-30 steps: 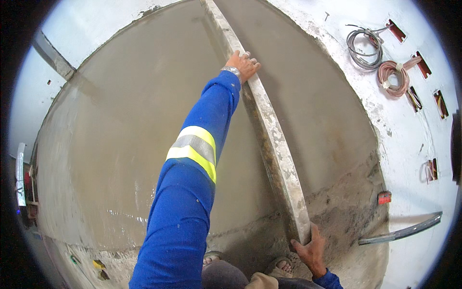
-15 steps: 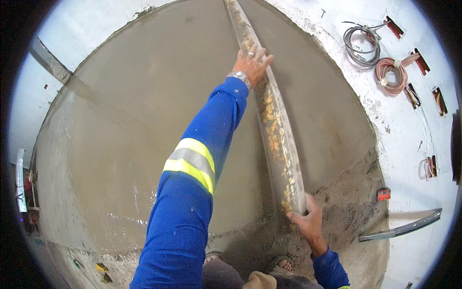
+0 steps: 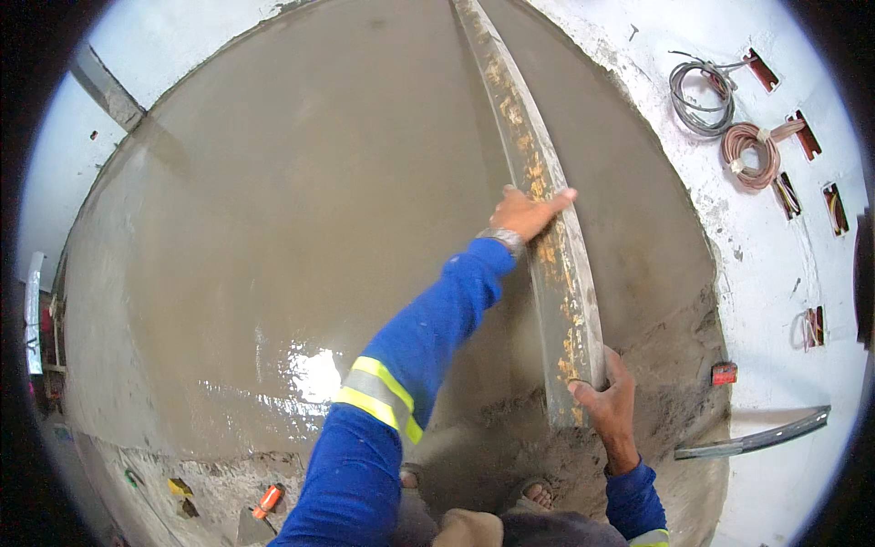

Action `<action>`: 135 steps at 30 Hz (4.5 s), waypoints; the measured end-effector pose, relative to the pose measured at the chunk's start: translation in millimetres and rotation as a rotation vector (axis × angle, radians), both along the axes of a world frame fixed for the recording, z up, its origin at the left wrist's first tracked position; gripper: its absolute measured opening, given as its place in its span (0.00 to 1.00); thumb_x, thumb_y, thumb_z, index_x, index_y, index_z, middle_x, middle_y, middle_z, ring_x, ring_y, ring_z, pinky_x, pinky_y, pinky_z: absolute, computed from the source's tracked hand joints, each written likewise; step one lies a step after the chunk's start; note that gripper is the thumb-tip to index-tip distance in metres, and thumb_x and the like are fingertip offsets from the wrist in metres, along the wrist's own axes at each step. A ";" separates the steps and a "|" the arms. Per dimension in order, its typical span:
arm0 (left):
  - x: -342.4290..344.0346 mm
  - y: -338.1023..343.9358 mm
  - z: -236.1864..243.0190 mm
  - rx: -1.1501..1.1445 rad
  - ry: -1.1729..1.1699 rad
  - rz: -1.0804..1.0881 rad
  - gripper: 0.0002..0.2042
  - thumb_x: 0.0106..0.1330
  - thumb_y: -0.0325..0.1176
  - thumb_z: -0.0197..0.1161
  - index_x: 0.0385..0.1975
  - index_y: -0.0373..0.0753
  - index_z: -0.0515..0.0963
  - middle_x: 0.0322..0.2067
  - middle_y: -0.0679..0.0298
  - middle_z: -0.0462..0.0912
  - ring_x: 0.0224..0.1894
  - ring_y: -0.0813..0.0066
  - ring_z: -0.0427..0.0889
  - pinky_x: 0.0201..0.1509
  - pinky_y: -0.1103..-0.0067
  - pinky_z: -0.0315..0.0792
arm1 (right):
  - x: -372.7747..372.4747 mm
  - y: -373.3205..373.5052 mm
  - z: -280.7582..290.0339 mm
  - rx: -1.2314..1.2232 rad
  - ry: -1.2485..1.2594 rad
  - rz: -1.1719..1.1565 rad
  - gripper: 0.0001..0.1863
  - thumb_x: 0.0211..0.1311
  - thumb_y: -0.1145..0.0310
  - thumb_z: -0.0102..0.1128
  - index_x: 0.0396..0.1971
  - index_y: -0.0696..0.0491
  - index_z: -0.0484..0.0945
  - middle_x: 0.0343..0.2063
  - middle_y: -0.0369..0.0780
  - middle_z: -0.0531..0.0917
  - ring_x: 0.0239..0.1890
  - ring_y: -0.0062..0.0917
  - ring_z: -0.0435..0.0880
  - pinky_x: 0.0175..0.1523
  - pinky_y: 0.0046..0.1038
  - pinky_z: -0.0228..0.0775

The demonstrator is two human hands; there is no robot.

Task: The person uses a long straightedge to screed and level wet concrete on a floor. They repeatedly drag the straightedge across the surface to remove excess material and create a flat plane, occasionally repositioning the tool to cover different areas.

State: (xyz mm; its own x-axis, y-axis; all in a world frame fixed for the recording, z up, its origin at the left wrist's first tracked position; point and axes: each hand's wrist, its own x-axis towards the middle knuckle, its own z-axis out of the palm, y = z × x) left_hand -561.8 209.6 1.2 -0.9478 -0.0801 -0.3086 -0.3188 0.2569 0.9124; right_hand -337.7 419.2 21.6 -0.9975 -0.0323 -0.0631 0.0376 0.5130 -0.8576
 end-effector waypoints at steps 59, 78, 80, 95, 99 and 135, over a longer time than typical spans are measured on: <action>396.1 -48.5 192.1 -0.686 -0.128 -0.666 0.26 0.57 0.37 0.66 0.58 0.42 0.74 0.58 0.53 0.76 0.58 0.50 0.75 0.62 0.63 0.69 | -206.1 250.3 -92.2 0.935 0.232 -0.131 0.44 0.49 0.56 0.68 0.67 0.51 0.61 0.55 0.49 0.77 0.55 0.45 0.78 0.57 0.45 0.71; 329.5 -46.1 108.2 -0.503 -0.281 -0.986 0.25 0.56 0.39 0.65 0.57 0.47 0.75 0.62 0.60 0.73 0.56 0.58 0.78 0.60 0.68 0.72 | -200.5 202.0 -70.6 1.075 0.040 -0.232 0.43 0.59 0.52 0.64 0.69 0.51 0.54 0.59 0.49 0.71 0.57 0.48 0.75 0.55 0.47 0.70; 296.8 -49.0 127.6 -0.560 -0.304 -1.239 0.22 0.61 0.38 0.61 0.57 0.47 0.74 0.58 0.56 0.74 0.51 0.55 0.80 0.55 0.66 0.74 | -201.3 212.5 -69.8 1.098 0.041 -0.229 0.43 0.59 0.52 0.64 0.69 0.52 0.53 0.58 0.50 0.71 0.58 0.49 0.74 0.55 0.50 0.70; 232.4 -40.8 82.8 -0.887 -0.256 -0.696 0.24 0.54 0.55 0.70 0.47 0.49 0.80 0.32 0.57 0.87 0.34 0.58 0.87 0.36 0.65 0.79 | -211.6 226.8 -55.8 0.959 -0.046 -0.012 0.44 0.63 0.52 0.59 0.69 0.62 0.50 0.55 0.57 0.70 0.55 0.52 0.74 0.56 0.47 0.71; 245.4 3.9 126.9 -0.601 -0.083 -0.169 0.22 0.54 0.45 0.73 0.48 0.45 0.78 0.35 0.60 0.87 0.34 0.62 0.87 0.39 0.67 0.79 | -209.9 225.1 -40.9 0.854 -0.116 0.024 0.44 0.60 0.57 0.63 0.67 0.61 0.50 0.54 0.54 0.70 0.54 0.52 0.75 0.54 0.47 0.73; 273.8 257.4 270.1 -0.970 0.202 0.208 0.25 0.47 0.41 0.74 0.48 0.41 0.79 0.55 0.56 0.77 0.62 0.45 0.69 0.64 0.56 0.64 | -306.1 385.1 -22.7 0.755 0.005 -0.017 0.32 0.46 0.60 0.72 0.50 0.59 0.71 0.48 0.52 0.79 0.52 0.48 0.78 0.55 0.45 0.73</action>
State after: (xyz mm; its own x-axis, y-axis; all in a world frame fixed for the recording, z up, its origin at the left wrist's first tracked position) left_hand -288.0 467.0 271.3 -0.9136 -0.3811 0.1418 -0.3049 0.8728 0.3811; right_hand -643.7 804.3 -1.1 -0.9978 0.0329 -0.0574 0.0474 0.9608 -0.2733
